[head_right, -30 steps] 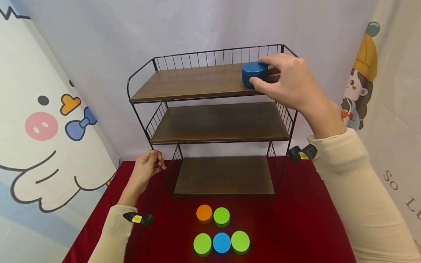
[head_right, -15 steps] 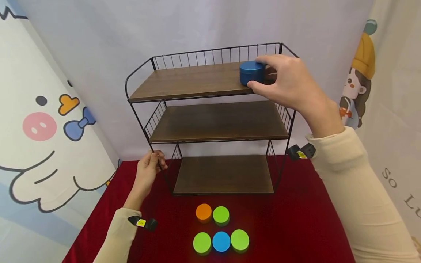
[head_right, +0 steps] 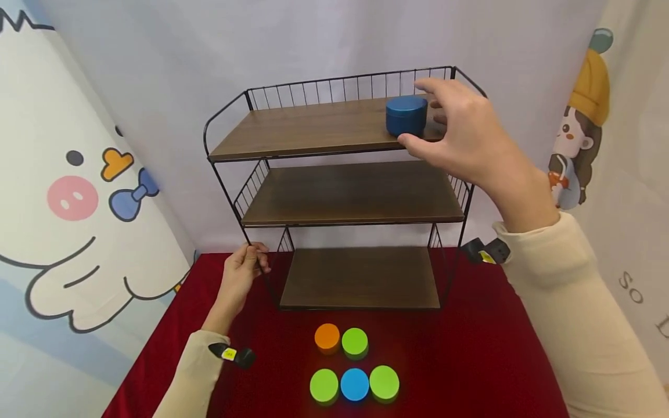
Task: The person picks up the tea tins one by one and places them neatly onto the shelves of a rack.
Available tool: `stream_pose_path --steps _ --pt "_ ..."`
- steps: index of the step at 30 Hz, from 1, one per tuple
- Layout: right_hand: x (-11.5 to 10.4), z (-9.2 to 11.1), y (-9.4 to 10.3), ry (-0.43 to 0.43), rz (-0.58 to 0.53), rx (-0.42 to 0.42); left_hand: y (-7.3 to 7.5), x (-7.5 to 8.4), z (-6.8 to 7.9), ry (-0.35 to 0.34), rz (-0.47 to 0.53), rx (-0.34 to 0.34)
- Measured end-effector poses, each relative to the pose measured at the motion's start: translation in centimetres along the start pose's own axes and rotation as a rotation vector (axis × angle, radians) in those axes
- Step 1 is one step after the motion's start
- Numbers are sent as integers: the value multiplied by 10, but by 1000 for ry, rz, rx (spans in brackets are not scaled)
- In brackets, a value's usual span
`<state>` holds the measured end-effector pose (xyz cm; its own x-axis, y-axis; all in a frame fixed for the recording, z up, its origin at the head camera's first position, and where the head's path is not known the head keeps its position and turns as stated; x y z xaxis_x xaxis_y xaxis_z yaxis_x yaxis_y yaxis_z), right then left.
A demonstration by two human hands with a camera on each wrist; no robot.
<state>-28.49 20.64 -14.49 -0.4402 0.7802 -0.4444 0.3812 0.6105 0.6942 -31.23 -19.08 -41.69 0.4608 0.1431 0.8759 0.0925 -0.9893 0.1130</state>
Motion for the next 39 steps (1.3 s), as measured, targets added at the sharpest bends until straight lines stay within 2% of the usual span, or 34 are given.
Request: stream_pose_path --steps 6,14,19,23,31,39 --pt "-8 20 9 94 -80 109 0 -4 1 8 -1 6" --pt "-23 59 16 239 -123 263 -2 -11 3 -78 17 34" --pt "-36 80 12 294 -168 318 -3 -17 8 -82 38 42" --pt "-39 97 -5 321 -205 285 -4 -20 10 -75 30 33" --pt "-43 128 -57 399 -261 123 -3 -24 12 -65 -24 6" --pt "-29 154 -93 337 -370 69 -4 -27 15 -43 6 -7"
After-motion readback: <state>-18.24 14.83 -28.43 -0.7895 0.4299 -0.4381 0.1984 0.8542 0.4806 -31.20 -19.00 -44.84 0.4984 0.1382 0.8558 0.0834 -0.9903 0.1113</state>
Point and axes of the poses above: each hand's wrist, its own z-axis away from the middle knuckle, its own y-axis out of the back of the hand, x = y × z, the point moved 6 cm from there along -z, towards the middle knuckle, and after that the axes turned 13 degrees about -y, right-handed, at the moved point
